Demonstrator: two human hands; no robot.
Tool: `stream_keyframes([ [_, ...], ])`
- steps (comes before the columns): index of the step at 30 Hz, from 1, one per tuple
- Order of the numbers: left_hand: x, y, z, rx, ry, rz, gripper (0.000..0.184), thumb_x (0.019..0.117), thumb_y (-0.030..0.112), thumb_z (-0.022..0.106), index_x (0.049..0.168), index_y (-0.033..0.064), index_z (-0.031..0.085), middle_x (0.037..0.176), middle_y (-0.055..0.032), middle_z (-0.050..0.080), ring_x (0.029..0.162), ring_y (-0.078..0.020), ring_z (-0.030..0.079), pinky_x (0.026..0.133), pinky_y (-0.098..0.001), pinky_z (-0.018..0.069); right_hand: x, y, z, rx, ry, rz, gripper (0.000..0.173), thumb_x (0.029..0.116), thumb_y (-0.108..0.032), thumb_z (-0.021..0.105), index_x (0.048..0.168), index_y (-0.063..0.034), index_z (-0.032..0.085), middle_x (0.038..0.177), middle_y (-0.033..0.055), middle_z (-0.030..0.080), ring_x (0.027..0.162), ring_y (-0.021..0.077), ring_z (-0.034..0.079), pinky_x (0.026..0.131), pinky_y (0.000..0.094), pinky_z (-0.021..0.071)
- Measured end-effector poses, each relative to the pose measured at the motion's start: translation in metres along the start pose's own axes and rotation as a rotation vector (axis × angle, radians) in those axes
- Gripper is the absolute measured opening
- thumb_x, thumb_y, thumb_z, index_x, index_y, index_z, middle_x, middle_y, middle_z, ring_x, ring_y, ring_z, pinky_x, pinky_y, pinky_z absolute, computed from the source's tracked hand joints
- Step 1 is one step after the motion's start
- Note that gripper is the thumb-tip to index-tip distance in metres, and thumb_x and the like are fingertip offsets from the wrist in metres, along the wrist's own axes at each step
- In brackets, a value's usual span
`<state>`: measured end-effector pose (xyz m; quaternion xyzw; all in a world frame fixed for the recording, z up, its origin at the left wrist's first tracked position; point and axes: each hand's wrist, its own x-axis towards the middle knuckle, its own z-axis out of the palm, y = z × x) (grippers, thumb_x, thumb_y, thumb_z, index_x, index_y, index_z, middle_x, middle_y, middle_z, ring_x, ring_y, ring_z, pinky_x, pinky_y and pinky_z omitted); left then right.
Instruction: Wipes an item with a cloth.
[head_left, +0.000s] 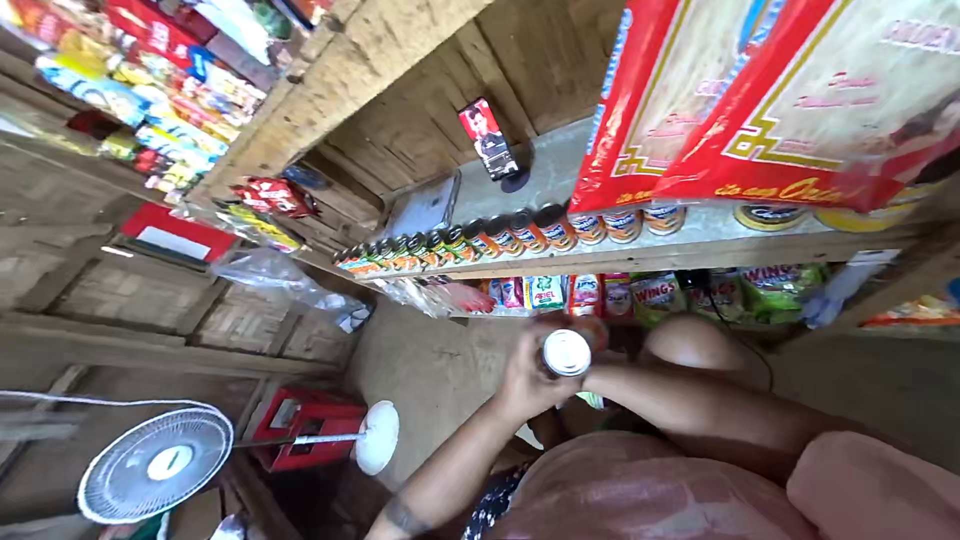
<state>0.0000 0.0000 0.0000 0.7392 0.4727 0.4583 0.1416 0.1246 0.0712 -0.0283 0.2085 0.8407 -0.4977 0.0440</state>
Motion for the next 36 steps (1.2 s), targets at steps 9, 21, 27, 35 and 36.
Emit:
stream_keyframes([
  [9,-0.128,-0.018,-0.066,0.464,0.175,-0.382,0.063,0.0721,0.031,0.088,0.123,-0.0003,0.067,0.118,-0.0201,0.066,0.111,-0.0256,0.065,0.097,-0.0403,0.0556,0.046,0.021,0.019,0.16,0.283,-0.114,0.04,0.0996,-0.032,0.065,0.131,-0.0076,0.066,0.133,0.0179,0.062,0.125,0.0292,0.059,0.109,0.0462,0.0462],
  [21,-0.129,-0.013,-0.051,0.513,-0.009,-0.632,0.067,0.0742,0.039,0.086,0.135,0.0168,0.067,0.12,-0.0145,0.064,0.104,-0.0249,0.066,0.089,-0.0455,0.0582,0.051,0.022,0.035,0.141,0.153,-0.139,0.033,0.0982,-0.021,0.066,0.125,-0.0023,0.068,0.126,0.0202,0.066,0.12,0.0301,0.062,0.107,0.0464,0.0469],
  [27,-0.12,-0.007,-0.043,0.552,-0.199,-0.68,0.067,0.0776,0.039,0.083,0.139,0.0192,0.065,0.126,-0.0141,0.064,0.11,-0.0274,0.066,0.094,-0.049,0.0566,0.048,0.023,0.034,0.13,0.223,-0.091,0.033,0.0988,-0.023,0.065,0.126,-0.005,0.068,0.127,0.0179,0.066,0.121,0.0279,0.062,0.107,0.0442,0.0472],
  [35,-0.112,-0.013,-0.048,0.543,-0.237,-0.74,0.069,0.0768,0.039,0.084,0.139,0.016,0.065,0.128,-0.0154,0.063,0.11,-0.0279,0.065,0.095,-0.0489,0.0555,0.043,0.027,0.03,0.279,0.207,-0.204,0.03,0.097,-0.02,0.068,0.121,-0.0004,0.069,0.123,0.0187,0.067,0.116,0.025,0.063,0.104,0.041,0.0482],
  [36,-0.112,-0.013,-0.05,0.54,-0.231,-0.738,0.069,0.0765,0.04,0.085,0.138,0.0165,0.065,0.127,-0.015,0.063,0.109,-0.0271,0.066,0.095,-0.0482,0.056,0.043,0.028,0.029,0.276,0.185,-0.223,0.031,0.097,-0.019,0.068,0.121,0.0002,0.069,0.123,0.0192,0.067,0.116,0.0253,0.063,0.105,0.0409,0.0481],
])
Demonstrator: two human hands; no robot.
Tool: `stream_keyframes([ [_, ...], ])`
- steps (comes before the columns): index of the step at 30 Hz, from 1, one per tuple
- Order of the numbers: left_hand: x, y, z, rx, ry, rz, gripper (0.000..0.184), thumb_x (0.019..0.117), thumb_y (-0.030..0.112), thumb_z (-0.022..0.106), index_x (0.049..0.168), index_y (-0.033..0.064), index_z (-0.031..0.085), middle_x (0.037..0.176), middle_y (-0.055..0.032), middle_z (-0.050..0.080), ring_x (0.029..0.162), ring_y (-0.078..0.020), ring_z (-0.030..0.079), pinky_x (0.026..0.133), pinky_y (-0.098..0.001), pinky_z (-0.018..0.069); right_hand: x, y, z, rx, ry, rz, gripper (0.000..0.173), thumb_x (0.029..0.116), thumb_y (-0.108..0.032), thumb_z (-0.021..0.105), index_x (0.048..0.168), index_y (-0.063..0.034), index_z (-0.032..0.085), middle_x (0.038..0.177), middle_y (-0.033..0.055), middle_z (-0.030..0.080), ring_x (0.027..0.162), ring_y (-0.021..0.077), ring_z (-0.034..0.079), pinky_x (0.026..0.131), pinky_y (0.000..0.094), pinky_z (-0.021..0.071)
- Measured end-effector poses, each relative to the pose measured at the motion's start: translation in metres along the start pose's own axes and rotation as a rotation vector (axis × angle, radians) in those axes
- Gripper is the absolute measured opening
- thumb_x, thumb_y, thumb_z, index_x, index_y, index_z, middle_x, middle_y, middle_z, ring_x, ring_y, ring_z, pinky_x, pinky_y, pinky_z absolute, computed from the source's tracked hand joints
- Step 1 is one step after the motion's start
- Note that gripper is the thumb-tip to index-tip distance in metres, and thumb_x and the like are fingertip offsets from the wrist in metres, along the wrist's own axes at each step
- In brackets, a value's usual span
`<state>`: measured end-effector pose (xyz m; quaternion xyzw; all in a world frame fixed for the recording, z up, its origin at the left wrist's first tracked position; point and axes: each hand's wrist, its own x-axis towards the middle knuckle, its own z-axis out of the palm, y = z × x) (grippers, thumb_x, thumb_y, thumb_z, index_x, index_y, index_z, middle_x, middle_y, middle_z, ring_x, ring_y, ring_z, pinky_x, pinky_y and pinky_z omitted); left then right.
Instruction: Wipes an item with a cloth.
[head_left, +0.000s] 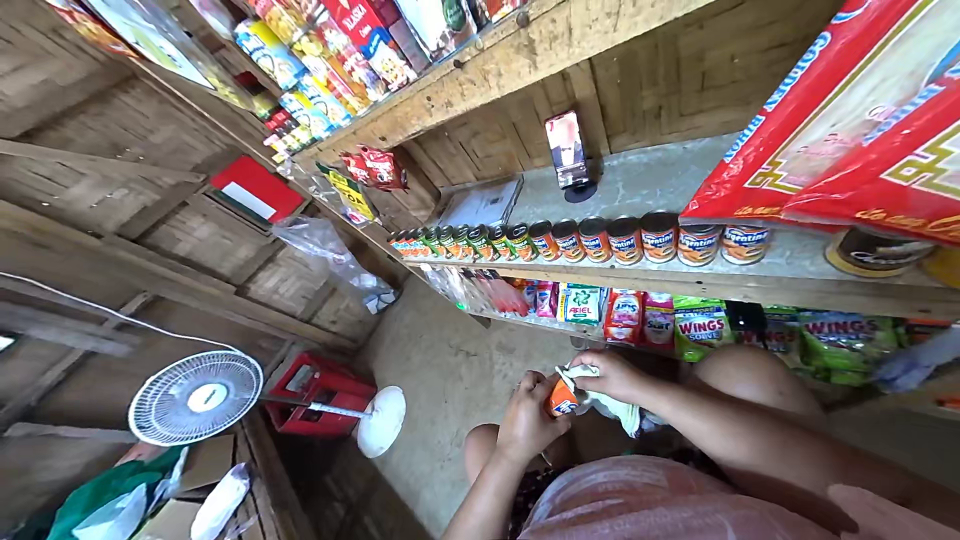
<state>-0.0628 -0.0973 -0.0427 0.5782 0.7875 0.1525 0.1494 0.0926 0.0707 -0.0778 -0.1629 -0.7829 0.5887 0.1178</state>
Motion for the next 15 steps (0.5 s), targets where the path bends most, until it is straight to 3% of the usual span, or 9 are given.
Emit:
stream_keyframes([
  [5,0.003,-0.003,-0.008,0.018,0.013,-0.039,0.068,0.0765,0.041,0.084,0.137,0.0156,0.066,0.127,-0.0141,0.064,0.109,-0.0265,0.067,0.094,-0.0474,0.057,0.001,0.0,-0.001,-0.082,-0.08,-0.057,0.032,0.0969,-0.021,0.069,0.12,0.0009,0.07,0.122,0.0208,0.067,0.117,0.0296,0.063,0.106,0.0451,0.0469],
  [10,0.002,0.011,-0.008,0.029,-0.042,-0.046,0.068,0.078,0.039,0.084,0.139,0.0144,0.065,0.131,-0.0159,0.062,0.113,-0.0285,0.065,0.097,-0.049,0.0553,0.0,-0.002,0.0,-0.065,0.013,-0.022,0.032,0.0973,-0.022,0.068,0.12,0.0,0.069,0.123,0.0198,0.066,0.116,0.0278,0.062,0.104,0.0429,0.0479],
  [15,-0.005,0.017,0.001,0.078,0.076,0.088,0.066,0.0772,0.039,0.084,0.135,0.0126,0.067,0.124,-0.0149,0.066,0.107,-0.0284,0.067,0.093,-0.0504,0.0564,0.0,-0.003,-0.001,-0.079,0.077,0.062,0.032,0.0972,-0.022,0.067,0.121,-0.0003,0.067,0.124,0.0192,0.065,0.116,0.0272,0.062,0.104,0.0421,0.0483],
])
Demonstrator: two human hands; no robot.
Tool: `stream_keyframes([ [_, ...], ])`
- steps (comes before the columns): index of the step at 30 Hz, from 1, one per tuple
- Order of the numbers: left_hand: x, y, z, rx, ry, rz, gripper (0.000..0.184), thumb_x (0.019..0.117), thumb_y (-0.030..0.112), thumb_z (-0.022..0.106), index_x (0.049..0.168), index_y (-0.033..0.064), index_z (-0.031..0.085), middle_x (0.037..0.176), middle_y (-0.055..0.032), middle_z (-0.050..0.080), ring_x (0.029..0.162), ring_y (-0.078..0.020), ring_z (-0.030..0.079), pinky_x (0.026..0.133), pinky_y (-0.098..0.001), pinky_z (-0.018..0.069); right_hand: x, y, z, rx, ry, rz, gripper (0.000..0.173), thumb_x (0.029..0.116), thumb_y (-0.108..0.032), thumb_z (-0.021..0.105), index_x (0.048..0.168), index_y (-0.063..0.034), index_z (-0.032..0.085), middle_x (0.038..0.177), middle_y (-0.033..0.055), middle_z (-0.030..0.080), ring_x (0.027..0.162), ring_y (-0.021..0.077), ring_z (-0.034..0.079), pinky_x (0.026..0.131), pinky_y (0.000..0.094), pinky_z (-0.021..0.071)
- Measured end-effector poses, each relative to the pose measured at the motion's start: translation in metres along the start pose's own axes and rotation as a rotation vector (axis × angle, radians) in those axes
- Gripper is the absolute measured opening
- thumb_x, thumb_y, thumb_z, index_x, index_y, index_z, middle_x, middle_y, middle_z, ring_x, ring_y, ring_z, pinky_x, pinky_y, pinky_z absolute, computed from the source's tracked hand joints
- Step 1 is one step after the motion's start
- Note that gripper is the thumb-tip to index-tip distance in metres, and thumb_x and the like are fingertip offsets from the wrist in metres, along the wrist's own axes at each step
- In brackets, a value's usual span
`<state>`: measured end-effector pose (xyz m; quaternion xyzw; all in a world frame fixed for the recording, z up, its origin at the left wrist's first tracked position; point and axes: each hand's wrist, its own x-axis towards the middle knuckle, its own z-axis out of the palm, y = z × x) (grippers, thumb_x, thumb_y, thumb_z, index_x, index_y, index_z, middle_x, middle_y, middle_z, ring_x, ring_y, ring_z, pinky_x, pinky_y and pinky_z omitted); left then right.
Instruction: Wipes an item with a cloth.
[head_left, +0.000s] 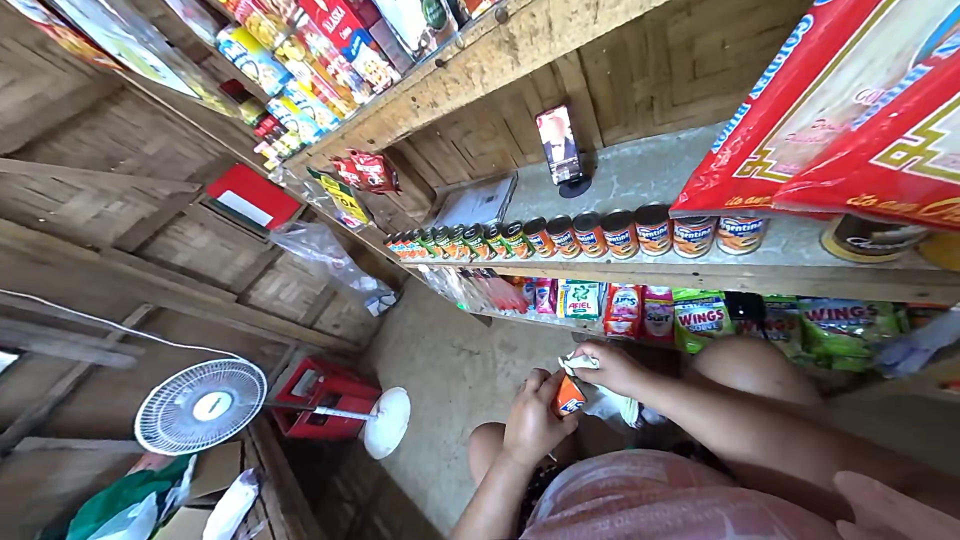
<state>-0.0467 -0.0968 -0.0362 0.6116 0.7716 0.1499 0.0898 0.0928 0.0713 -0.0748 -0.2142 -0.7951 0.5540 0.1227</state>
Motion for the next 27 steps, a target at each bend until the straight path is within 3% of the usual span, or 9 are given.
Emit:
stream_keyframes([
  [9,0.003,-0.011,0.0,0.179,0.179,0.166,0.064,0.0712,0.042,0.085,0.13,0.021,0.072,0.114,-0.0103,0.071,0.096,-0.0269,0.07,0.082,-0.052,0.0564,0.005,-0.006,-0.005,-0.23,-0.222,0.073,0.035,0.0937,-0.019,0.071,0.123,-0.0009,0.067,0.13,0.0217,0.063,0.123,0.0358,0.059,0.106,0.054,0.0456],
  [14,0.009,-0.019,-0.001,0.212,0.147,0.159,0.062,0.0724,0.043,0.085,0.13,0.0252,0.072,0.114,-0.0091,0.07,0.096,-0.027,0.069,0.083,-0.0529,0.0554,0.003,-0.007,-0.008,-0.212,-0.291,0.004,0.035,0.095,-0.022,0.072,0.123,-0.0006,0.068,0.13,0.0211,0.064,0.123,0.035,0.059,0.107,0.0529,0.0447],
  [23,0.005,-0.01,0.0,0.127,0.117,0.113,0.062,0.0748,0.043,0.084,0.131,0.0217,0.071,0.117,-0.0126,0.07,0.098,-0.0289,0.069,0.085,-0.0551,0.0548,-0.002,-0.005,-0.009,0.127,-0.087,-0.008,0.032,0.0961,-0.02,0.07,0.118,0.0016,0.067,0.118,0.0197,0.066,0.111,0.0266,0.063,0.1,0.0436,0.0488],
  [27,0.002,-0.005,0.004,0.121,0.14,0.147,0.063,0.0741,0.043,0.084,0.132,0.0221,0.071,0.114,-0.0118,0.07,0.096,-0.0276,0.069,0.083,-0.0529,0.055,0.001,-0.004,-0.008,0.0,-0.072,0.044,0.032,0.0975,-0.022,0.067,0.12,0.0007,0.066,0.122,0.0203,0.065,0.115,0.0299,0.062,0.103,0.0467,0.0475],
])
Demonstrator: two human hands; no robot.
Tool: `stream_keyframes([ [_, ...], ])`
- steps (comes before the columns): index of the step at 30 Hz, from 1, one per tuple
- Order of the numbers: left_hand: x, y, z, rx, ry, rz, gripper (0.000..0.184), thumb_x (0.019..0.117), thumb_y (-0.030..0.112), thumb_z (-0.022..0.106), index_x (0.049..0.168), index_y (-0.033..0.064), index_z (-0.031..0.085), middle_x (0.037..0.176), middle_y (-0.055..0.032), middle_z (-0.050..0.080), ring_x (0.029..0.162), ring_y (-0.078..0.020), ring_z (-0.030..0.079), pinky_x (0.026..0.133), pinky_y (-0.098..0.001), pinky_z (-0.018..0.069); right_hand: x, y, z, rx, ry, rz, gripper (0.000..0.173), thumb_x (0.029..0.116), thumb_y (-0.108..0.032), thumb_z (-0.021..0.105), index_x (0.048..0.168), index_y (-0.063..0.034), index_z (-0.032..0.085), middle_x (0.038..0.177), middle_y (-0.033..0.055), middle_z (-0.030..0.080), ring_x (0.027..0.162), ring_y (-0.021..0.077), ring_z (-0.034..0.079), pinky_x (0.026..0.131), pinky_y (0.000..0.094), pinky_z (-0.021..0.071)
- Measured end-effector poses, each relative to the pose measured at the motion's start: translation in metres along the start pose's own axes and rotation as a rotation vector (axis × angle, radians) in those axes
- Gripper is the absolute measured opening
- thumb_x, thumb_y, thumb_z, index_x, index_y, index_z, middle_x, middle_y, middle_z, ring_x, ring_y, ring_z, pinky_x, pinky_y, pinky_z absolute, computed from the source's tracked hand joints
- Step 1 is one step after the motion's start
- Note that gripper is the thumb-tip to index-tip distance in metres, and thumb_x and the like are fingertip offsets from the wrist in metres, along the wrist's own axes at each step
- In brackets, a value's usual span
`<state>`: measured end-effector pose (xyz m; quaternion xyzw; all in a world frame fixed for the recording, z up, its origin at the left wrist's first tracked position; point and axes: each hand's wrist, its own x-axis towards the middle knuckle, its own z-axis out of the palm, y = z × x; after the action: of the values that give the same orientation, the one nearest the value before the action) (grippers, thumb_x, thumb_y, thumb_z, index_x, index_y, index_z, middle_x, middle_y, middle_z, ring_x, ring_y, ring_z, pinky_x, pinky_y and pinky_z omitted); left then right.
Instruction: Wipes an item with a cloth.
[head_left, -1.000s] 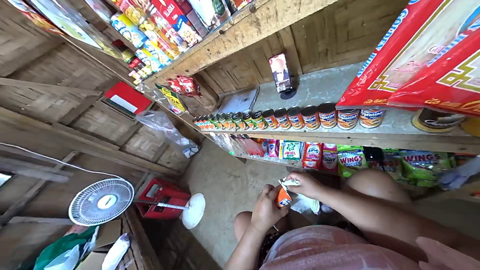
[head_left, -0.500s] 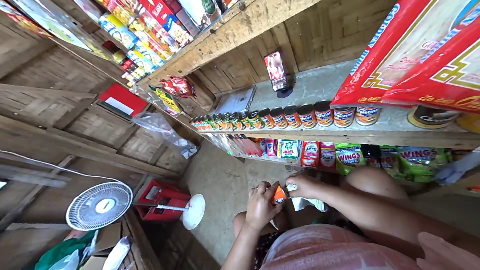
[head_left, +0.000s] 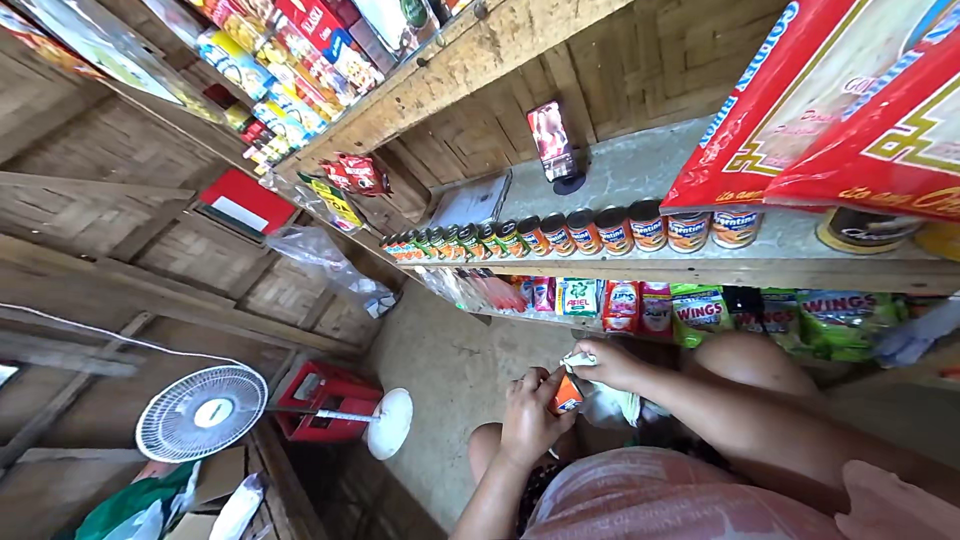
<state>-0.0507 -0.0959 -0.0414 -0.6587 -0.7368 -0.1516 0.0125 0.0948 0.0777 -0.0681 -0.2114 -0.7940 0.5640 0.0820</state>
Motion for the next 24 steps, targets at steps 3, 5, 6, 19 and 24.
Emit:
stream_keyframes([
  [3,0.001,0.0,-0.002,0.007,0.0,0.015,0.062,0.0741,0.043,0.084,0.132,0.0235,0.071,0.114,-0.011,0.07,0.096,-0.027,0.069,0.084,-0.0526,0.0552,0.003,0.0,0.0,-0.156,-0.084,0.043,0.031,0.0967,-0.018,0.066,0.122,-0.0003,0.066,0.124,0.0211,0.065,0.118,0.0338,0.062,0.103,0.052,0.0471],
  [5,0.002,-0.004,-0.004,0.017,0.008,0.016,0.062,0.0731,0.042,0.085,0.131,0.0226,0.072,0.113,-0.0106,0.07,0.094,-0.0265,0.068,0.083,-0.0521,0.0553,0.003,-0.001,-0.001,-0.206,-0.157,0.034,0.033,0.095,-0.017,0.069,0.123,0.0002,0.066,0.128,0.0225,0.063,0.121,0.036,0.06,0.105,0.0539,0.0455],
  [6,0.003,-0.006,-0.004,0.026,0.012,0.012,0.062,0.073,0.043,0.085,0.13,0.0225,0.072,0.113,-0.0104,0.07,0.094,-0.0263,0.069,0.082,-0.052,0.0557,0.002,-0.002,-0.001,-0.209,-0.185,0.014,0.034,0.0946,-0.018,0.07,0.123,0.0009,0.067,0.128,0.0231,0.063,0.122,0.0364,0.059,0.106,0.0535,0.0446],
  [19,0.001,-0.003,0.005,-0.013,-0.018,-0.015,0.063,0.0741,0.044,0.084,0.132,0.0219,0.071,0.114,-0.0114,0.069,0.095,-0.0263,0.068,0.084,-0.0524,0.0554,0.002,0.001,-0.001,0.012,-0.053,0.016,0.032,0.0999,-0.023,0.064,0.123,-0.0005,0.065,0.123,0.0202,0.064,0.116,0.0296,0.061,0.103,0.047,0.0469],
  [24,0.002,-0.004,0.003,-0.029,0.001,-0.003,0.065,0.0731,0.043,0.085,0.132,0.0214,0.071,0.114,-0.0114,0.07,0.096,-0.0263,0.069,0.084,-0.052,0.0555,0.004,0.002,-0.001,-0.19,-0.099,0.056,0.033,0.0977,-0.02,0.065,0.126,-0.0034,0.066,0.129,0.0197,0.063,0.123,0.0333,0.06,0.106,0.0525,0.0459],
])
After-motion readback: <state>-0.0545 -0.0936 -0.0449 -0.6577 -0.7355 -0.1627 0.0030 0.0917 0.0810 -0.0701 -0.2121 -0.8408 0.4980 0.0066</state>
